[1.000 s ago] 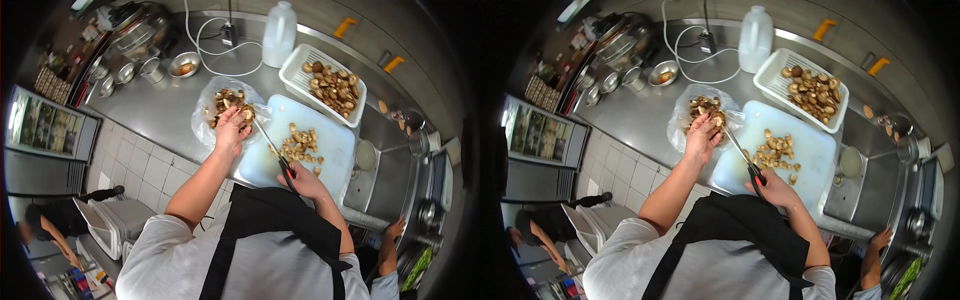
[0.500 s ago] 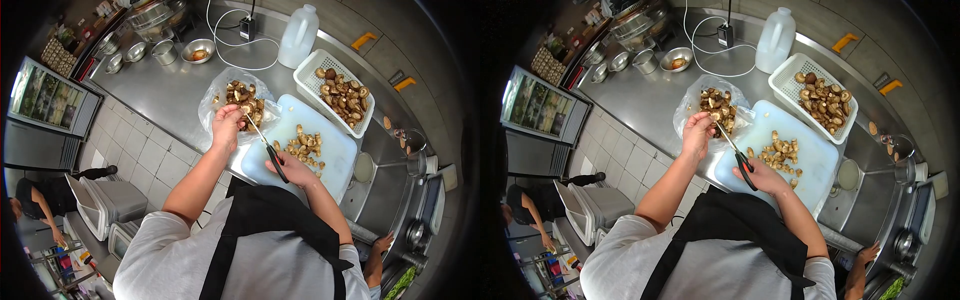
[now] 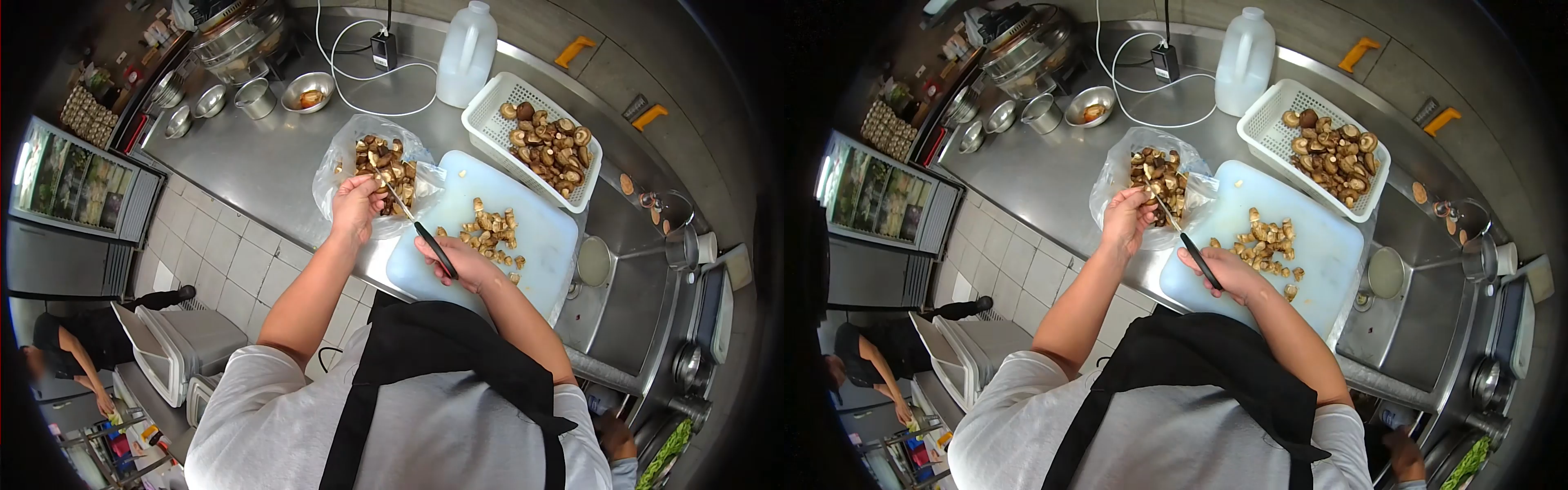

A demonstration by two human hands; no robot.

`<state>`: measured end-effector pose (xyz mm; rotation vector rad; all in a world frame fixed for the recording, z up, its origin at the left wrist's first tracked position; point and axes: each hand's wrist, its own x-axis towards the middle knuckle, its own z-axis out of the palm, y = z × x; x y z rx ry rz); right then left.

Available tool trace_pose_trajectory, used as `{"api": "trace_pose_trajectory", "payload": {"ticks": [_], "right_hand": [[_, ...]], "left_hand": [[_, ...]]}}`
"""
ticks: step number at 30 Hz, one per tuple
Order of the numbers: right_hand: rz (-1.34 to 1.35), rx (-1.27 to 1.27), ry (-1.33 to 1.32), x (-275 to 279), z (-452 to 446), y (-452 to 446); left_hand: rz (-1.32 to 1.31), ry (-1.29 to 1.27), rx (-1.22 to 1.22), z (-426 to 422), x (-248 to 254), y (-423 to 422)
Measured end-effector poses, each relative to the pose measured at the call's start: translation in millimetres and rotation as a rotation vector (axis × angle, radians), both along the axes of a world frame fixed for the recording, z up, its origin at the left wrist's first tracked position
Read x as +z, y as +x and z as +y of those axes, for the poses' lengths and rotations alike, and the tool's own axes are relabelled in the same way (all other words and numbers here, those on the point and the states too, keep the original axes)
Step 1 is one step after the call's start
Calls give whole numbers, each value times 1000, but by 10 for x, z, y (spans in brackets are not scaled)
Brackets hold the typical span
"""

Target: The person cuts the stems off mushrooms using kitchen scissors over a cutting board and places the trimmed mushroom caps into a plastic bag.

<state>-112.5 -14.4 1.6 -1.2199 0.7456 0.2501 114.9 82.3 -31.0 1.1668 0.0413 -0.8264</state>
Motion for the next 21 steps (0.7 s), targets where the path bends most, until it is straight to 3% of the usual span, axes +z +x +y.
{"api": "trace_pose_trajectory", "payload": {"ticks": [5, 7, 10, 11, 12, 14, 15, 17, 19, 21], "right_hand": [[-44, -35, 34, -36, 15, 82], [-58, -51, 3, -19, 8, -31], [-77, -17, -306, -3, -48, -352], [-68, -40, -297, -13, -85, -517], [-98, -18, -398, -30, -127, -705], [-117, -19, -499, -22, -197, -1096], [-102, -82, -529, 0, -178, -1313], [-86, -161, -555, -38, -140, -1731], [9, -298, -548, -111, -102, -2120], [12, -405, -516, -223, -17, -2416]], "left_hand": [[-11, 27, -78, 30, -52, 229], [-173, 154, -111, 21, -62, 293], [-444, 273, -139, 16, -57, 364], [-575, 316, -138, 25, -62, 378], [-572, 318, -165, 62, -147, 444], [-1045, 449, -208, 87, -295, 520], [-1047, 441, -231, 55, -179, 417], [-1835, 498, -239, 25, 84, 246], [-1762, 424, -389, -56, 121, 200], [-2013, 471, -521, -165, 147, 244]]}}
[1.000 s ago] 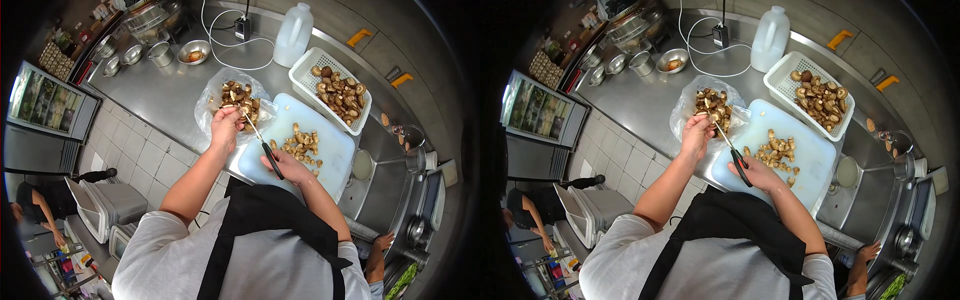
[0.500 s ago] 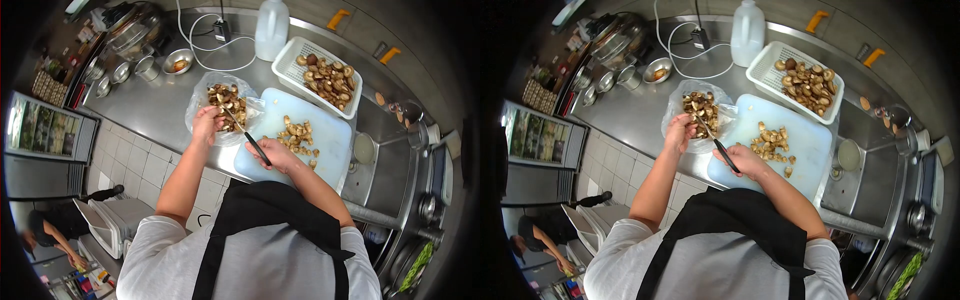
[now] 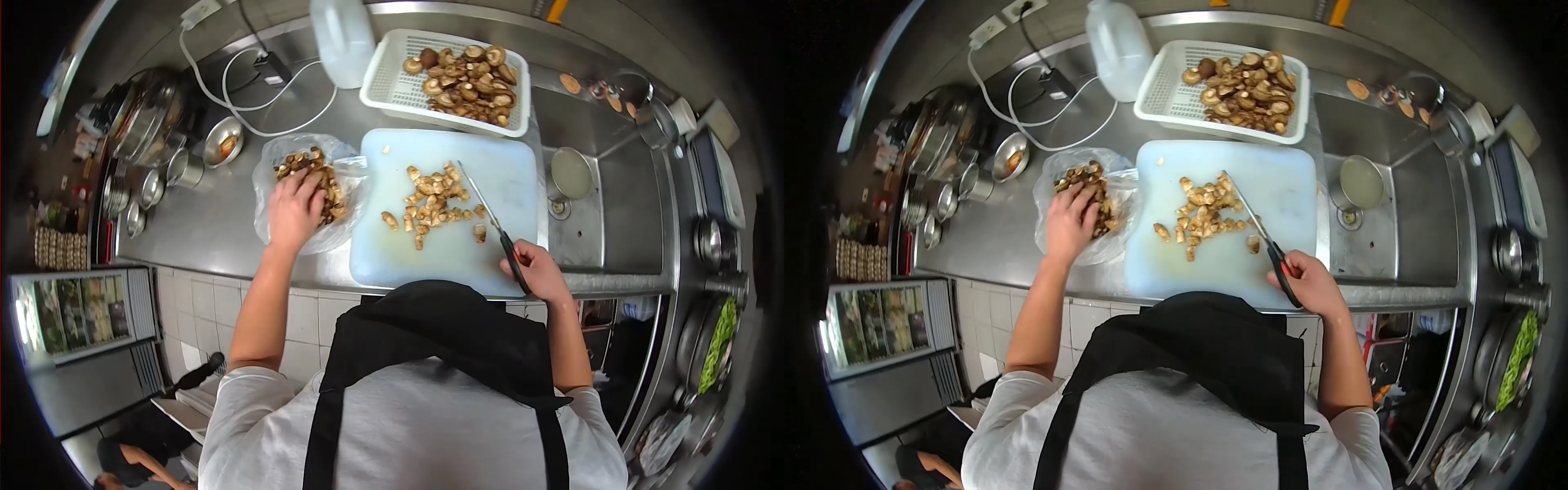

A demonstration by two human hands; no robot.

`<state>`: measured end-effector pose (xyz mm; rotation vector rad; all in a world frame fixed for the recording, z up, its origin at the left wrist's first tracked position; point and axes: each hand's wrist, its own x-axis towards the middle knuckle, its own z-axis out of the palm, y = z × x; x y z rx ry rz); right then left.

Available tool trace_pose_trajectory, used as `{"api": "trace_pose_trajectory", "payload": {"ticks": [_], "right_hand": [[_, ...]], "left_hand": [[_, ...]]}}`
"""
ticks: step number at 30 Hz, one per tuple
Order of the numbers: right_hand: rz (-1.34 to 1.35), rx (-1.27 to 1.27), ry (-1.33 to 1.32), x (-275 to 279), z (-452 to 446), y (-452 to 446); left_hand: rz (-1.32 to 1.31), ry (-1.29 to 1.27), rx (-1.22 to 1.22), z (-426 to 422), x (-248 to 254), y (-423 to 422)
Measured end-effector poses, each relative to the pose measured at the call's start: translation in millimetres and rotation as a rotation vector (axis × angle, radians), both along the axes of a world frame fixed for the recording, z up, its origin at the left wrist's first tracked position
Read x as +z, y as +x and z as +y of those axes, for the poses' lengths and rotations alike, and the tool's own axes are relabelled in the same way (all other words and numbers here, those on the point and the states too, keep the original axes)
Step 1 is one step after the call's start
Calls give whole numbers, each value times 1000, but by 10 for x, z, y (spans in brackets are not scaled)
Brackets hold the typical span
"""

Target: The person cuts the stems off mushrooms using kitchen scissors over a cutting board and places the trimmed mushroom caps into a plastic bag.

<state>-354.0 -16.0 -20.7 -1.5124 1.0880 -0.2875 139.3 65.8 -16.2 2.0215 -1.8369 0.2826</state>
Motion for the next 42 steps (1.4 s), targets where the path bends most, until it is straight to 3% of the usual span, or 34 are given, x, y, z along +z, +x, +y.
{"api": "trace_pose_trajectory", "payload": {"ticks": [5, 10, 13, 15, 17, 19, 20, 23, 26, 28, 31, 32, 34, 35, 37, 40, 42], "right_hand": [[-68, -212, -66, -5, 277, -307], [-117, -348, -65, -177, 517, -285], [-145, -485, -88, -240, 579, -218], [-178, -485, -129, -203, 590, -175], [-343, -484, -139, -239, 625, -172], [-423, -411, -265, -216, 645, -220], [-495, -383, -330, -121, 640, -195], [-402, -355, -343, 10, 661, -194], [-356, -436, -325, -43, 698, -182], [-337, -448, -312, -81, 708, -170], [-290, -411, -338, -146, 670, -99], [-268, -434, -292, -188, 655, -61], [-253, -435, -247, -184, 587, 37], [-235, -432, -223, -125, 536, 100], [-216, -402, -197, 1, 433, 221], [-84, -297, -404, 217, 268, 365], [75, -166, -744, 389, 169, 429]], "left_hand": [[-117, 192, 144, -225, 103, 236], [-79, 98, 3, -788, 511, -216], [73, 34, -286, -1360, 604, -601], [324, 241, -253, -1778, 686, -1019], [340, 274, -332, -2314, 524, -1252], [362, 469, -321, -2791, 384, -1455], [363, 458, -331, -2970, 341, -1556], [214, 744, -238, -3313, 236, -1836], [76, 803, -212, -3478, 155, -1956], [145, 789, -229, -3478, 155, -1877], [931, 659, -75, -3420, 115, -1566], [934, 646, -60, -3346, 173, -1488], [1776, 548, -62, -3030, 351, -1345], [1778, 525, -52, -2831, 400, -1285], [2052, 489, -210, -2347, 448, -1235], [2138, 331, -70, -1704, 605, -1368], [2178, 304, -51, -1421, 522, -1314]]}}
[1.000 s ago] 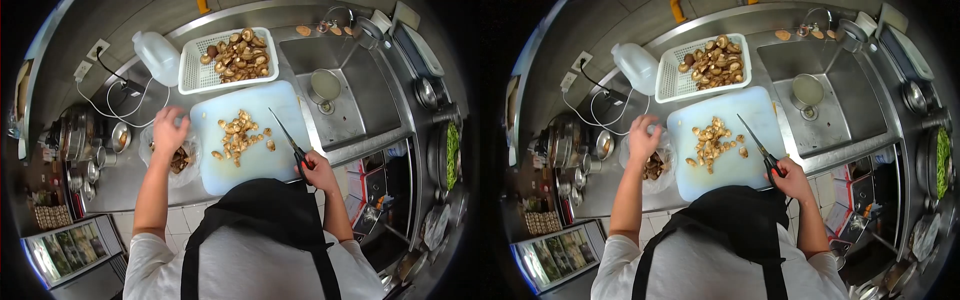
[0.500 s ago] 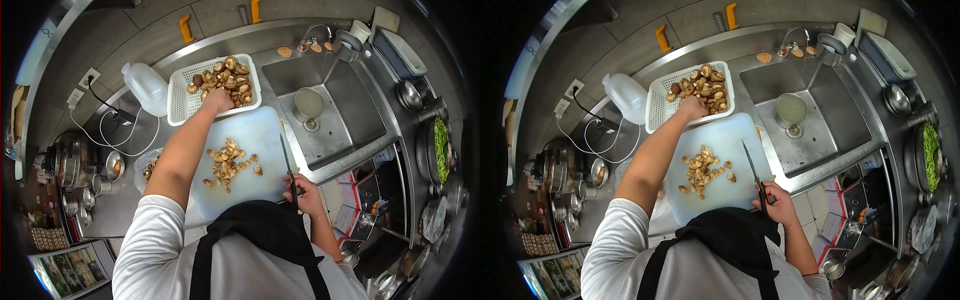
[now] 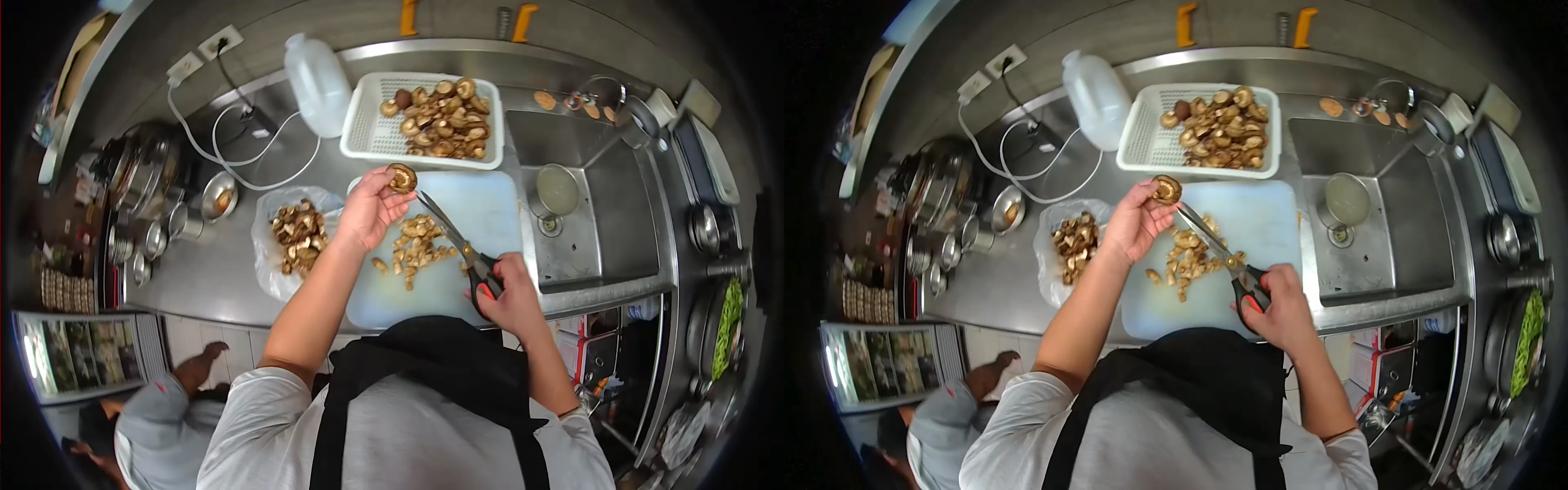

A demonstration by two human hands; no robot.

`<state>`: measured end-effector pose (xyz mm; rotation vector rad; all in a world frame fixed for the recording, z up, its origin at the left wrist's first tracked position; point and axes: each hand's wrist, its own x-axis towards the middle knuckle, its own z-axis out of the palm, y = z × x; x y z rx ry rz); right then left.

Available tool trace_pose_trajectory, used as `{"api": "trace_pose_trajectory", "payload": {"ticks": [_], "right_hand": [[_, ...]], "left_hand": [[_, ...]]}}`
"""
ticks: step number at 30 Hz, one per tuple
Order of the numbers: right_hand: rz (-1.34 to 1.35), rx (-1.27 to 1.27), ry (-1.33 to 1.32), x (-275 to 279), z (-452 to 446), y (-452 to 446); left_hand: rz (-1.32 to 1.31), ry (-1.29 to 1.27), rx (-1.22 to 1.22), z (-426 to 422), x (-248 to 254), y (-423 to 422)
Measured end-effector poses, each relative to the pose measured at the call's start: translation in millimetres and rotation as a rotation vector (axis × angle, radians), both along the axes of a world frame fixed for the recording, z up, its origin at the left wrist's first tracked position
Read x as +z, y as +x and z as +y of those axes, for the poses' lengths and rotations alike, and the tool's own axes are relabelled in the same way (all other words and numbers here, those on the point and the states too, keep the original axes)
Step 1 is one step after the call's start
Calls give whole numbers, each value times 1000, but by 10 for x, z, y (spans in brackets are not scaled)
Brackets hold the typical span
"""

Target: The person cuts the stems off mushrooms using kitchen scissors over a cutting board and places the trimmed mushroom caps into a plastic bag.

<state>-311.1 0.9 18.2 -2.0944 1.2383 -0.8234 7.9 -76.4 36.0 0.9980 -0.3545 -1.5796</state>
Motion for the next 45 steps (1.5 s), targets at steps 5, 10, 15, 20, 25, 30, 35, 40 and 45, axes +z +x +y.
{"api": "trace_pose_trajectory", "payload": {"ticks": [5, 10, 15, 20, 25, 30, 35, 40, 45], "right_hand": [[322, 51, -128, 410, -82, 87], [409, 99, -206, 524, -113, 87], [427, 115, -205, 557, -88, 139], [448, 112, -173, 561, -58, 140], [471, 120, -108, 568, -29, 157], [489, 107, -133, 474, -25, 142], [487, 90, -171, 456, -26, 142], [469, 29, -264, 498, 83, 188], [484, 30, -291, 466, 61, 169]], "left_hand": [[-84, -4, 170, 474, -136, 33], [-228, -25, 218, 689, -103, -1], [-280, -37, 223, 749, -112, -44], [-328, -58, 204, 775, -65, -42], [-353, -86, 198, 798, -64, -42], [-368, -88, 161, 810, -110, 0], [-335, -102, 139, 794, -122, 36], [-308, -95, 172, 764, -129, 48], [-349, -117, 119, 782, -98, 16]]}}
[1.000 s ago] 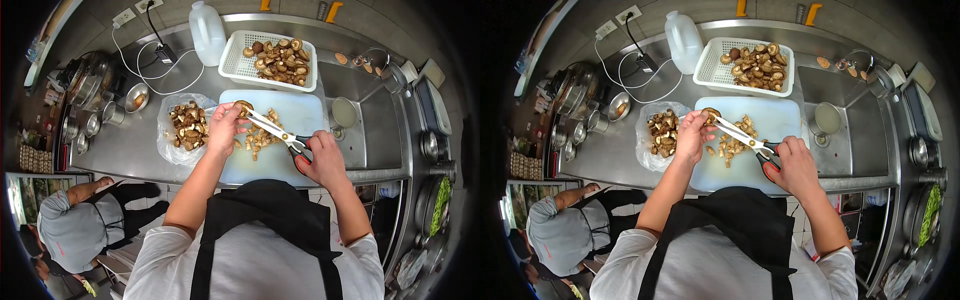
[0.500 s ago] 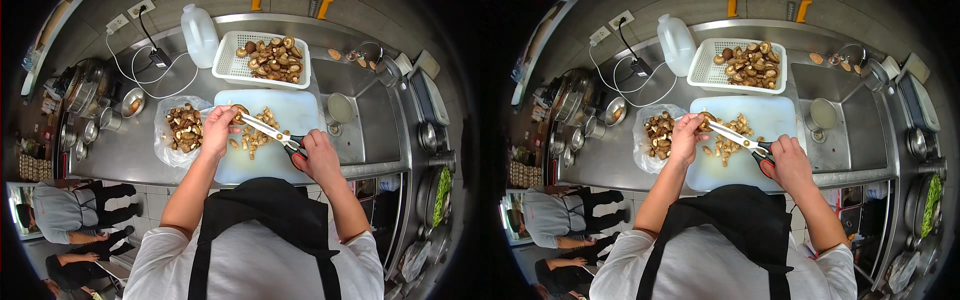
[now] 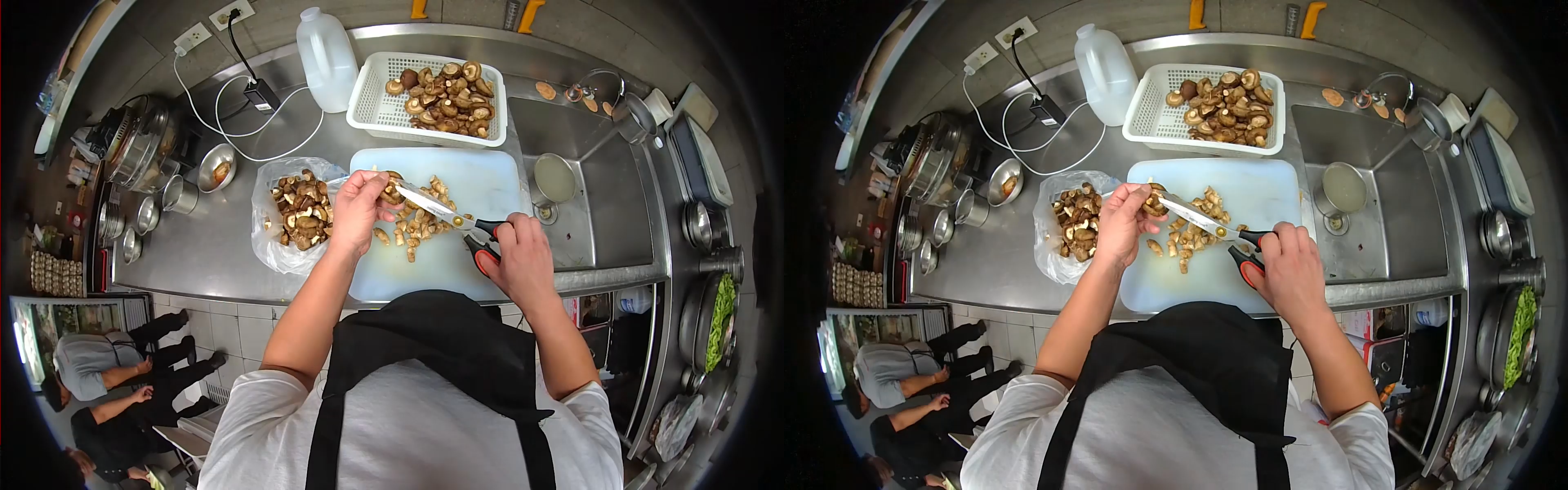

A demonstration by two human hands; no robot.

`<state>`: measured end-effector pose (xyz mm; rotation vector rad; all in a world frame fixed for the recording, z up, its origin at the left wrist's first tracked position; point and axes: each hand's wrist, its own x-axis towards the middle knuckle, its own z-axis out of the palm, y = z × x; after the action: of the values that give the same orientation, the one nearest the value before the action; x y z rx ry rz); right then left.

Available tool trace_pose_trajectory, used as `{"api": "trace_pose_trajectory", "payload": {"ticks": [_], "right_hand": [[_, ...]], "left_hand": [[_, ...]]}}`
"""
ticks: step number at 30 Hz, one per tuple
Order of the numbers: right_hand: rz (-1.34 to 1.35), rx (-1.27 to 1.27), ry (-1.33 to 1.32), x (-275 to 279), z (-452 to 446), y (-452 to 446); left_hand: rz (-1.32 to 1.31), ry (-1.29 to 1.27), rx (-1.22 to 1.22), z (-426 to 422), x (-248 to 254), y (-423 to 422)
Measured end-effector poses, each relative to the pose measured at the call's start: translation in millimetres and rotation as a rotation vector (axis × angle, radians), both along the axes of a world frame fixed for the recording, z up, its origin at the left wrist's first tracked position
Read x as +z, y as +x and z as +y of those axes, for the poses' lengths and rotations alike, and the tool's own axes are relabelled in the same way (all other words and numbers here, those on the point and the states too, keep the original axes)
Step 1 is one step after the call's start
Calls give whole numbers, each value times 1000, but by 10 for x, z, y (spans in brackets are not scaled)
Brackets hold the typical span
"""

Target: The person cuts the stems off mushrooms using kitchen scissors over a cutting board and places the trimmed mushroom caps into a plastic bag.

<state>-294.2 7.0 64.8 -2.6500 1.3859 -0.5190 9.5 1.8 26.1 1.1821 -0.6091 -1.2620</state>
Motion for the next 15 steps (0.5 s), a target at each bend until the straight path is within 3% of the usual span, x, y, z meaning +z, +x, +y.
{"api": "trace_pose_trajectory", "payload": {"ticks": [8, 13, 15], "right_hand": [[55, 32, -99, 5, -31, -27], [65, 48, 17, -11, -74, -29], [46, 43, 69, -68, -84, -52]], "left_hand": [[-171, 66, -64, -46, 156, -2], [-287, 113, -158, -78, 190, 50], [-172, 144, -186, -95, 114, 135]]}}
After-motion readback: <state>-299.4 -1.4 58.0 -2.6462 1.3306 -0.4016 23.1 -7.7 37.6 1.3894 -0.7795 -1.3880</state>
